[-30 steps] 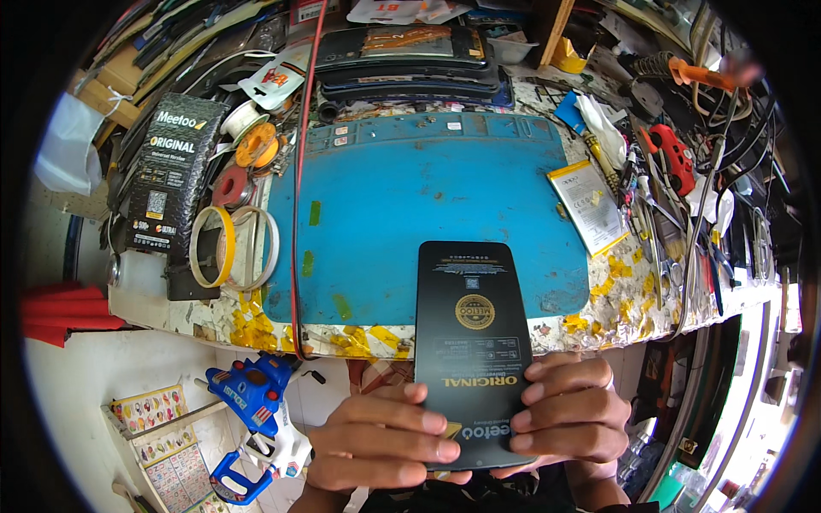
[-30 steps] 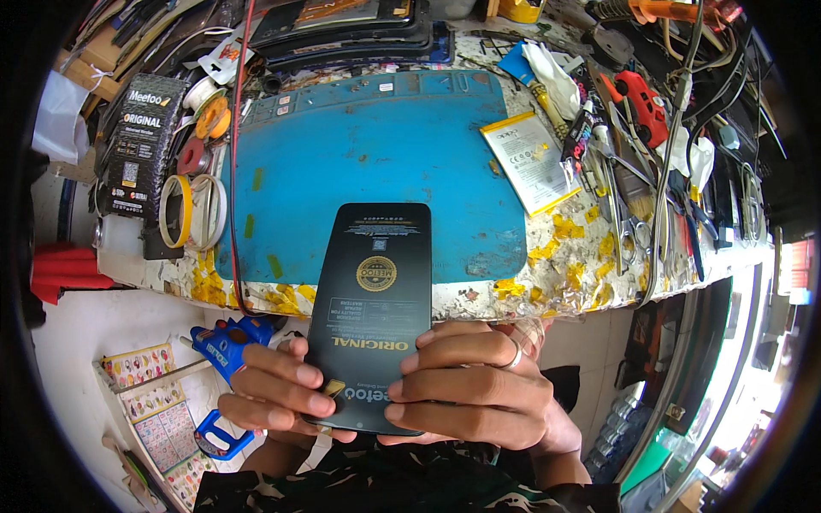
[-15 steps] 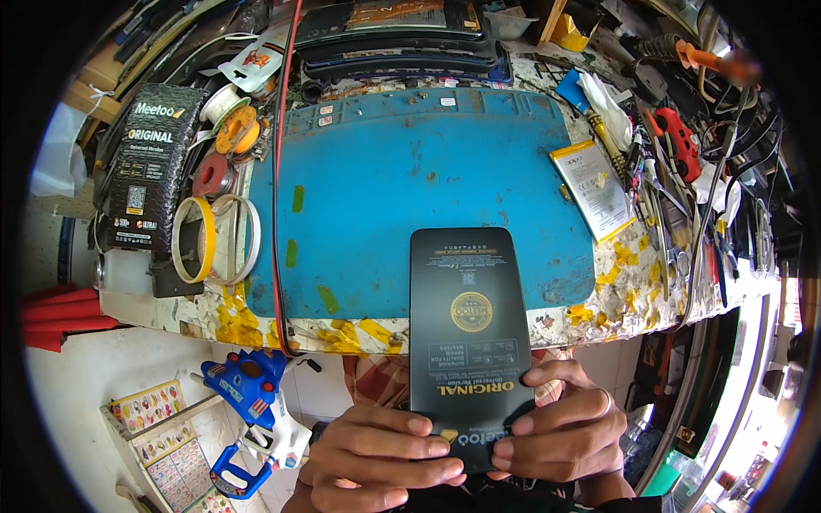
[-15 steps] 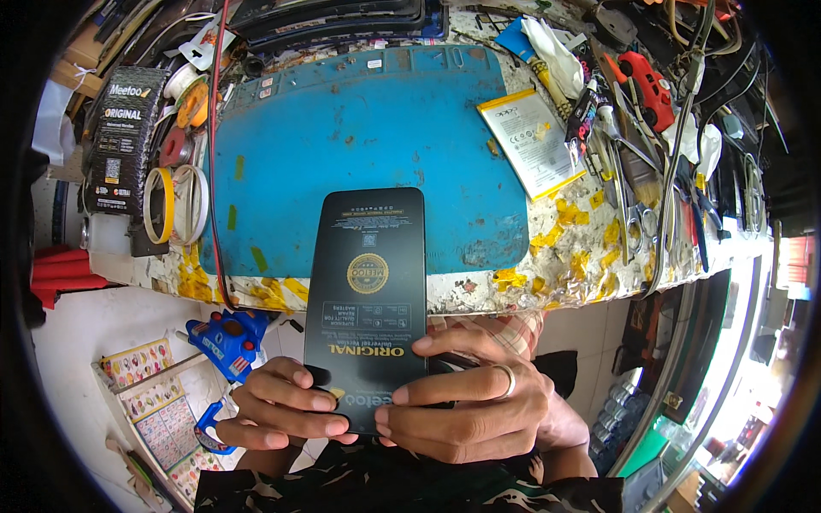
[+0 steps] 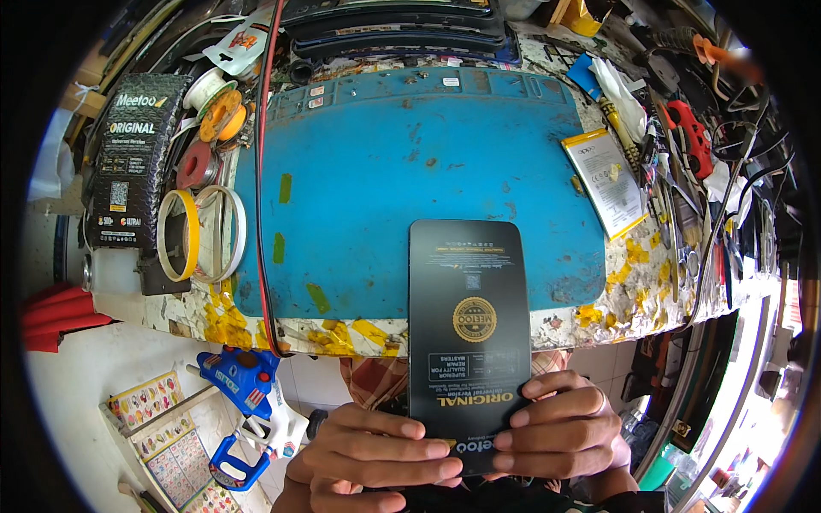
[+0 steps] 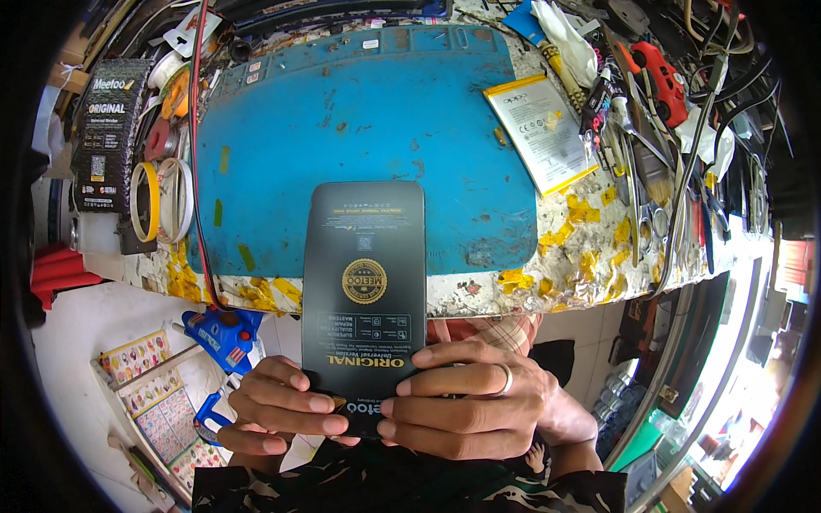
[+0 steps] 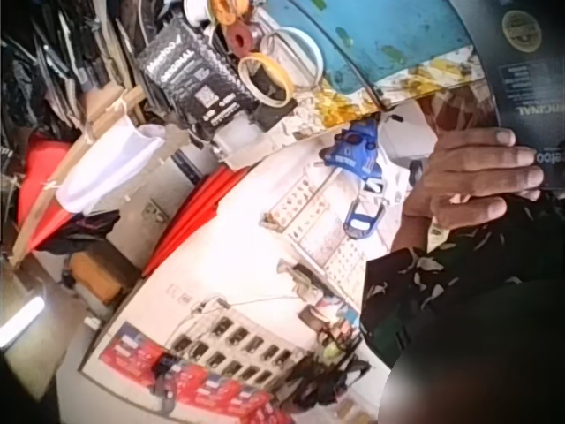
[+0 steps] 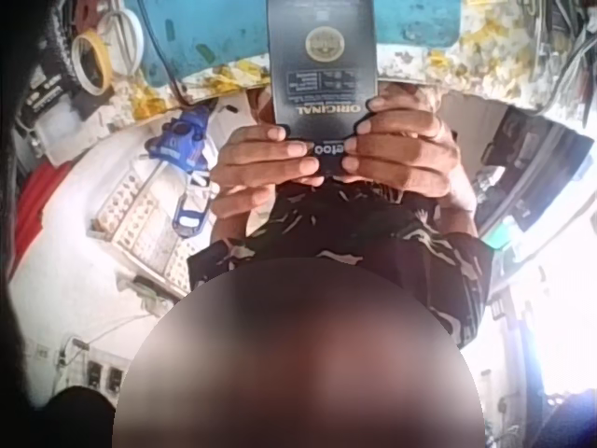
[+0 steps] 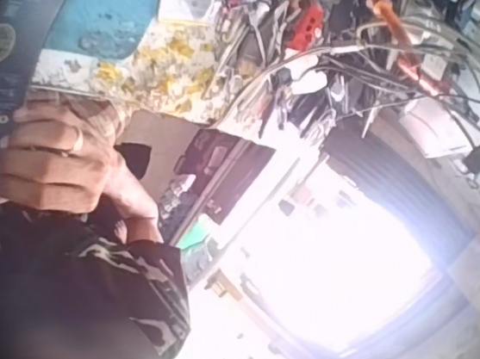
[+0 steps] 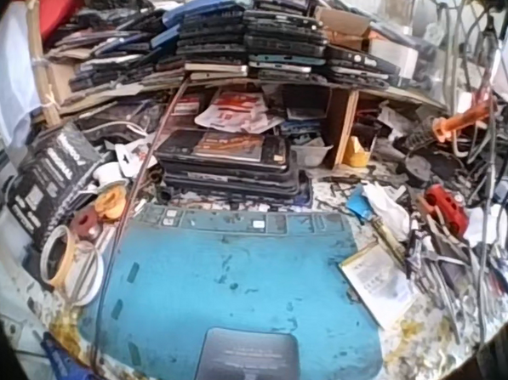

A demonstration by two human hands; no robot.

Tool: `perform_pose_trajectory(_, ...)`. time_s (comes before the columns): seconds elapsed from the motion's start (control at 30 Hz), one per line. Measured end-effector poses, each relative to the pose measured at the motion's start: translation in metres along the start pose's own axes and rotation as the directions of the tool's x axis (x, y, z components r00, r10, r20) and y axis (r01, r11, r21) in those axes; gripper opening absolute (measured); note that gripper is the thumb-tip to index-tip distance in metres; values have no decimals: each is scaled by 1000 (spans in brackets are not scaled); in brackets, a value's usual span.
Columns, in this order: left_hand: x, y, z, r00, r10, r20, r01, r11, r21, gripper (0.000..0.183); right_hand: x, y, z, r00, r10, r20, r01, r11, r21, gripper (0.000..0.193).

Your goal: The person removes a phone battery from its packaging, writes on the yellow backing with a marker, and then installs the battery into a disassembled smartphone on a cluttered workbench. The person handles the battery, phone chassis, and marker throughout the process.

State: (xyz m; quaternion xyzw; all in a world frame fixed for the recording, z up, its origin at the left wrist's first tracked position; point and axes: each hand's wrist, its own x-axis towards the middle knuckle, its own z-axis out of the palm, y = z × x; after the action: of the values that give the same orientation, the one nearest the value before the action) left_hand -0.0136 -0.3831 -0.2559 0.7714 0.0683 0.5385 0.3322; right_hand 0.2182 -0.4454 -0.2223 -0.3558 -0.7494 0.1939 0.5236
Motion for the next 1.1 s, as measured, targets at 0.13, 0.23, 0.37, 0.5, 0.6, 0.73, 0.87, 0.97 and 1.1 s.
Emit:
perform_pose_trajectory(0.13,-3,1,-1,1000,-13,16,13,1000,18,66,1,1,-2,997,-54,61,56,998,-34,16)
perform_pose_trajectory(0.23,-3,9,-6,996,-73,48,72,997,31,67,2,3,0,992,-118,47,120,992,-38,17)
perform_pose_trajectory(0.37,0,13,-9,994,-96,60,95,995,20,69,4,2,0,994,-101,28,102,994,-27,19)
perform_pose_trajectory(0.5,8,9,-5,995,-85,44,86,996,-1,72,10,-5,-2,1000,1,20,0,1000,-27,20)
perform_pose_trajectory(0.6,11,3,0,999,-17,-27,16,1000,-8,76,13,-5,0,999,13,-44,-13,1000,-1,19)
perform_pose_trajectory(0.73,9,1,0,998,37,-57,-38,999,-18,77,15,-4,-2,998,-3,-69,7,999,52,17)
perform_pose_trajectory(0.87,5,-3,-1,996,52,-76,-56,997,-55,76,15,-4,-3,995,-69,-69,73,996,52,18)
perform_pose_trajectory(0.97,10,-2,-8,1000,29,1,-29,997,-71,77,15,-4,-2,995,-64,-80,68,996,58,18)
perform_pose_trajectory(1.1,24,7,-4,996,-83,-31,79,991,-109,70,14,-4,3,989,-54,-137,68,992,104,22)
